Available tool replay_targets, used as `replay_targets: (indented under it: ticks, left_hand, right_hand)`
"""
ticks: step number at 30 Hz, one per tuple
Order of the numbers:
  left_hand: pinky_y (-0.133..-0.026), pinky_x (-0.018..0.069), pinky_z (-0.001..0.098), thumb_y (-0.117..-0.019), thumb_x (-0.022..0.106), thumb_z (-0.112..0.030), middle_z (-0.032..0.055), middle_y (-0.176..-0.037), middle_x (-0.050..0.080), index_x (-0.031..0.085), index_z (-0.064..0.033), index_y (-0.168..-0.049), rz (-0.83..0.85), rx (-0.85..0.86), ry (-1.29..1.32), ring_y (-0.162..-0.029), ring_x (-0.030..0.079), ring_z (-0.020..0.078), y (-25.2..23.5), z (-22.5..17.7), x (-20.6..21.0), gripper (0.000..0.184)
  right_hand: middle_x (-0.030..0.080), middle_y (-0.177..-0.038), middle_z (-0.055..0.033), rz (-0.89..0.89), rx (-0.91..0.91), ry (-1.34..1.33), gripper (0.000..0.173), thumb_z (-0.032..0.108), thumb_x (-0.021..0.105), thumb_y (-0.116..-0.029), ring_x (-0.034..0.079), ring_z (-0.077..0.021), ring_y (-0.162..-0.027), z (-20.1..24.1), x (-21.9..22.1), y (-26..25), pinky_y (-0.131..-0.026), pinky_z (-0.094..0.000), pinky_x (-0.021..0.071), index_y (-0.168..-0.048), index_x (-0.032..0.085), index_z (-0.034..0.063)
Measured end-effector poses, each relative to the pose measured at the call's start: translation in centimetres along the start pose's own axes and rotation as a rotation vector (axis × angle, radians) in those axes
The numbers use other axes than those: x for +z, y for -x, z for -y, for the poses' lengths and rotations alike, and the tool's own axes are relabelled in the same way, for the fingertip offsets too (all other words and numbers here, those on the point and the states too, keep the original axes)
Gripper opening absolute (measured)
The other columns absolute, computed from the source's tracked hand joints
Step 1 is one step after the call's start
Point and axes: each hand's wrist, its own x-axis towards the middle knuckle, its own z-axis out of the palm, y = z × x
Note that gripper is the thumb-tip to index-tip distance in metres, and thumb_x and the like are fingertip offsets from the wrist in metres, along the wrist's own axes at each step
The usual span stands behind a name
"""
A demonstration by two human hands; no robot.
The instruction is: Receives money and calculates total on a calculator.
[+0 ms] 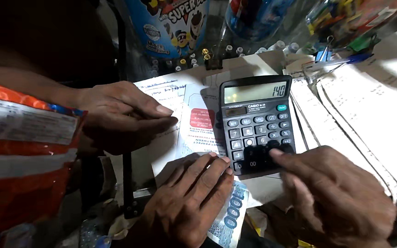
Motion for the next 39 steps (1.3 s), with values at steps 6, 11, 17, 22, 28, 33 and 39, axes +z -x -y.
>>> replay_targets:
  ticks: [6,11,17,22,28,33,39]
  left_hand:
    - [-0.103,0.0479,0.0387,-0.1048,0.046,-0.016,0.0123,-0.135,0.066,0.066,-0.0102,-0.128,-0.002,0.010,-0.007,-0.126,0.060,0.0276,-0.1,0.0,0.1,0.031]
    - [-0.103,0.0480,0.0384,-0.1043,0.048,-0.016,0.0118,-0.136,0.065,0.066,-0.0105,-0.129,0.001,0.005,-0.006,-0.127,0.060,0.0274,0.0,0.1,0.1,0.031]
    - [-0.102,0.0487,0.0385,-0.1036,0.047,-0.014,0.0121,-0.134,0.066,0.066,-0.0111,-0.129,-0.002,-0.004,-0.010,-0.125,0.061,0.0282,-0.1,0.0,0.0,0.031]
    - [-0.101,0.0492,0.0385,-0.1038,0.048,-0.015,0.0120,-0.134,0.067,0.066,-0.0110,-0.129,-0.015,-0.007,-0.005,-0.125,0.061,0.0279,0.0,-0.1,0.1,0.031]
    - [-0.101,0.0490,0.0385,-0.1034,0.050,-0.016,0.0121,-0.135,0.066,0.066,-0.0103,-0.129,-0.014,-0.003,0.001,-0.125,0.061,0.0284,0.0,-0.1,0.1,0.031]
    - [-0.102,0.0486,0.0390,-0.1041,0.049,-0.015,0.0129,-0.135,0.066,0.065,-0.0097,-0.130,-0.010,0.002,0.016,-0.126,0.060,0.0285,0.1,0.0,0.0,0.031]
    - [-0.100,0.0502,0.0394,-0.1038,0.051,-0.015,0.0128,-0.134,0.067,0.066,-0.0100,-0.127,-0.016,-0.001,0.020,-0.124,0.062,0.0288,0.1,-0.1,0.1,0.028]
  right_hand:
    - [0.069,-0.087,-0.0109,0.029,0.002,-0.003,0.045,0.036,0.040,-0.1101,0.064,-0.0193,-0.081,-0.5,-0.5,-0.7,-0.069,-0.0330,0.0502,-0.119,0.073,0.0074]
    - [0.069,-0.082,-0.0107,0.053,-0.015,0.076,0.038,0.029,0.044,-0.1081,0.064,-0.0216,-0.075,-0.7,-0.3,-1.4,-0.064,-0.0364,0.0505,-0.114,0.075,0.0073]
    - [0.067,-0.087,-0.0183,0.107,0.142,0.242,0.035,0.021,0.049,-0.1047,0.063,-0.0307,-0.076,-2.7,-0.6,-4.2,-0.060,-0.0426,0.0464,-0.116,0.076,0.0009]
    - [0.066,-0.087,-0.0173,0.128,0.163,0.250,0.036,0.021,0.048,-0.1053,0.062,-0.0305,-0.074,-2.5,0.0,-4.2,-0.058,-0.0422,0.0452,-0.116,0.076,0.0006]
    - [0.066,-0.088,-0.0179,0.102,0.174,0.223,0.036,0.022,0.048,-0.1060,0.062,-0.0289,-0.074,-2.1,-0.6,-3.9,-0.059,-0.0423,0.0463,-0.116,0.075,0.0004]
    - [0.067,-0.078,-0.0099,0.085,0.022,0.037,0.038,0.031,0.044,-0.1088,0.063,-0.0209,-0.070,1.0,-0.6,-1.0,-0.059,-0.0352,0.0502,-0.116,0.073,0.0084]
    - [0.059,-0.069,-0.0084,0.099,-0.070,0.016,0.036,0.027,0.049,-0.1065,0.053,-0.0213,-0.063,2.5,1.5,-0.7,-0.058,-0.0325,0.0414,-0.115,0.075,0.0046]
